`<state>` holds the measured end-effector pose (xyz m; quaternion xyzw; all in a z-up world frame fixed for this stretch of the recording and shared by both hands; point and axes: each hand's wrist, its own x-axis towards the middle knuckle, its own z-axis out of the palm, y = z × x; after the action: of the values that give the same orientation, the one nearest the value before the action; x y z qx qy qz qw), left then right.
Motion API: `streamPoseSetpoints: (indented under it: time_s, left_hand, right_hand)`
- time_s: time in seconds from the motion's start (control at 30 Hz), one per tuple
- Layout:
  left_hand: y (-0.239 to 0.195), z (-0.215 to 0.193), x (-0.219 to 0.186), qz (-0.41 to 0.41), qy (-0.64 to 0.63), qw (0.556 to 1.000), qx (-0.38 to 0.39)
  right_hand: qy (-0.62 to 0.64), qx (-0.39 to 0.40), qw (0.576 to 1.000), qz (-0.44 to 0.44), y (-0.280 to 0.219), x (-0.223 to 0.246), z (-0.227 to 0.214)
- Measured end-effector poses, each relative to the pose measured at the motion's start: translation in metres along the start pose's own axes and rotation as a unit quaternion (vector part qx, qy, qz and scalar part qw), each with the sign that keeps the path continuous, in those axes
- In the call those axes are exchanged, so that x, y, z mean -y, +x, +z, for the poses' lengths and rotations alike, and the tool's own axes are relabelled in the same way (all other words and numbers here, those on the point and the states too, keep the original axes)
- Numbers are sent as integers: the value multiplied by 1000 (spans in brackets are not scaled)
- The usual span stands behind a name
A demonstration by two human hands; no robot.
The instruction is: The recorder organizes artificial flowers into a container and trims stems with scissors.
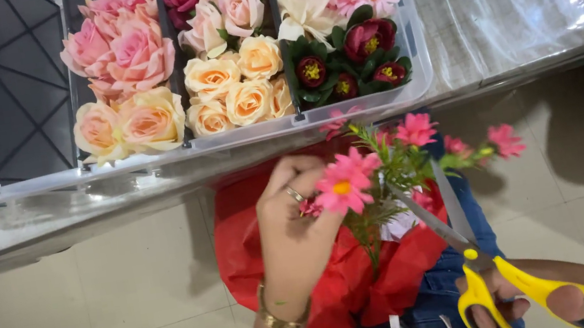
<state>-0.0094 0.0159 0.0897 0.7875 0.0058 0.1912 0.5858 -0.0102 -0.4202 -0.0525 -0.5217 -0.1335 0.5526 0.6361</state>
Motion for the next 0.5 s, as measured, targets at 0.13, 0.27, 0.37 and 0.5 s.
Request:
streamPoseSetpoints:
  time_s: [0.13,0.27,0.37,0.5]
  left_hand:
    - [14,-4,-17,-126,-72,989,29]
    - [15,-5,-25,-170,43,984,36]
    - [11,-5,-30,59,163,985,-16]
    - [-1,-7,-23,-28,111,993,-13]
  right_hand:
    - [0,-20,1000,14,43,47,69]
    - [-32,-5,999,18,64,89,105]
    - [-61,35,997,10,79,96,106]
    - [-65,127,989,-24,115,88,104]
